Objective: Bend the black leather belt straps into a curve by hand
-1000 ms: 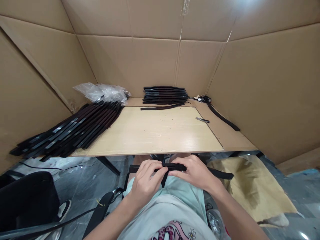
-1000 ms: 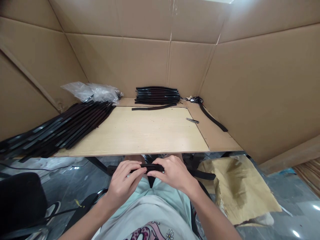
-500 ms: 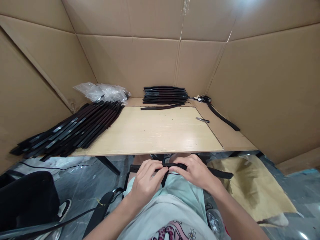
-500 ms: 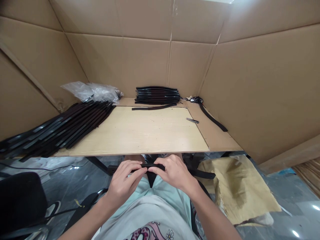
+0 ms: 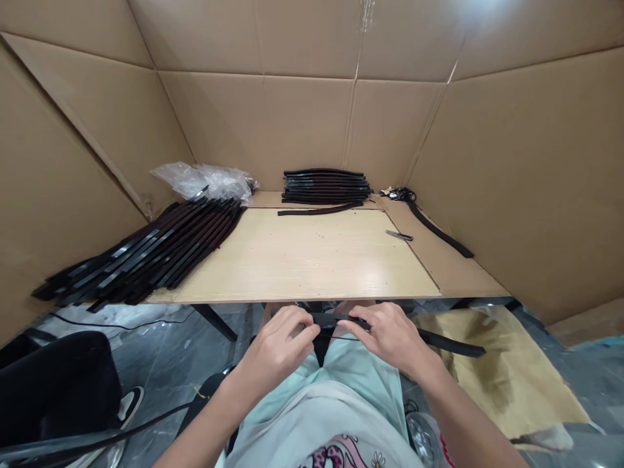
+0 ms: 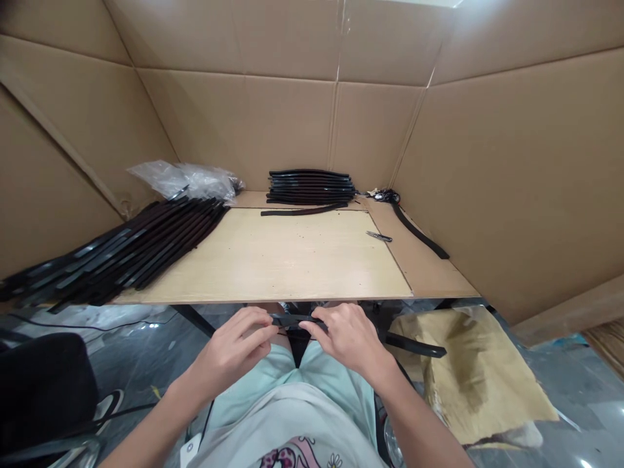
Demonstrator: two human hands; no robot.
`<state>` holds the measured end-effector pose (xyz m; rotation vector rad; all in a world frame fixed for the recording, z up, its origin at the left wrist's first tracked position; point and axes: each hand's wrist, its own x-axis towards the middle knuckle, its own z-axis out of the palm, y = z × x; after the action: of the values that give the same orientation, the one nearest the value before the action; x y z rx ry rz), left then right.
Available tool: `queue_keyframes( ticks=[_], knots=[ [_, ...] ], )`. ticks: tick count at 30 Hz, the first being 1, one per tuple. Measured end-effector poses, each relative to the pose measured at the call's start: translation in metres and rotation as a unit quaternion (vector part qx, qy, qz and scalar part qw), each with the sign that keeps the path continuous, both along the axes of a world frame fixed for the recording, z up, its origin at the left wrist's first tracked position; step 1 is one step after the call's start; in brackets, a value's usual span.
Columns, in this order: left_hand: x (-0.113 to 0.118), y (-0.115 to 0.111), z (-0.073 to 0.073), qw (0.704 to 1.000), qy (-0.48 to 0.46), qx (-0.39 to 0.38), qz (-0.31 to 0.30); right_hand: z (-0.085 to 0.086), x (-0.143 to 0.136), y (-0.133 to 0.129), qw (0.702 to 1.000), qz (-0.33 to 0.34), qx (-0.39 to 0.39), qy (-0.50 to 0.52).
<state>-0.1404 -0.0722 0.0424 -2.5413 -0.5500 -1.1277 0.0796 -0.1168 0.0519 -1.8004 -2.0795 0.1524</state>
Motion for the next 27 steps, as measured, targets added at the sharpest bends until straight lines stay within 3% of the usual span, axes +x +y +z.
queue_keyframes(
  ticks=[3,5,7,10,12,14,19,20,23,27],
  knots=[
    [-0.004,-0.004,0.008,0.983,-0.026,-0.176,-0.051,0.000,0.005,-0.001,1.000,-0.010,0.024,0.000],
    [-0.007,-0.006,0.019,0.936,-0.045,-0.341,-0.070,0.000,0.011,-0.001,0.999,-0.013,0.052,-0.008],
    [-0.012,-0.006,0.029,0.885,-0.080,-0.452,-0.073,0.000,0.016,-0.001,0.997,-0.015,0.078,-0.021],
    [-0.022,0.001,0.038,0.867,-0.135,-0.474,-0.070,0.001,0.021,-0.001,0.992,0.010,0.118,-0.038],
    [-0.027,0.011,0.037,0.873,-0.152,-0.459,-0.066,0.001,0.021,-0.002,0.985,0.050,0.159,-0.049],
    [-0.029,0.023,0.032,0.852,-0.197,-0.480,-0.075,0.000,0.020,-0.002,0.970,0.088,0.216,-0.068],
    [-0.016,0.042,0.008,0.688,-0.313,-0.639,-0.140,0.000,0.013,-0.004,0.934,0.129,0.321,-0.085],
    [-0.011,0.042,0.003,0.669,-0.332,-0.649,-0.145,0.000,0.011,-0.004,0.931,0.132,0.329,-0.082],
    [0.008,0.033,-0.008,0.658,-0.295,-0.677,-0.147,-0.001,0.007,-0.006,0.929,0.129,0.337,-0.079],
    [0.028,0.012,-0.010,0.664,-0.181,-0.713,-0.135,-0.005,0.003,-0.006,0.935,0.106,0.332,-0.070]
  ],
)
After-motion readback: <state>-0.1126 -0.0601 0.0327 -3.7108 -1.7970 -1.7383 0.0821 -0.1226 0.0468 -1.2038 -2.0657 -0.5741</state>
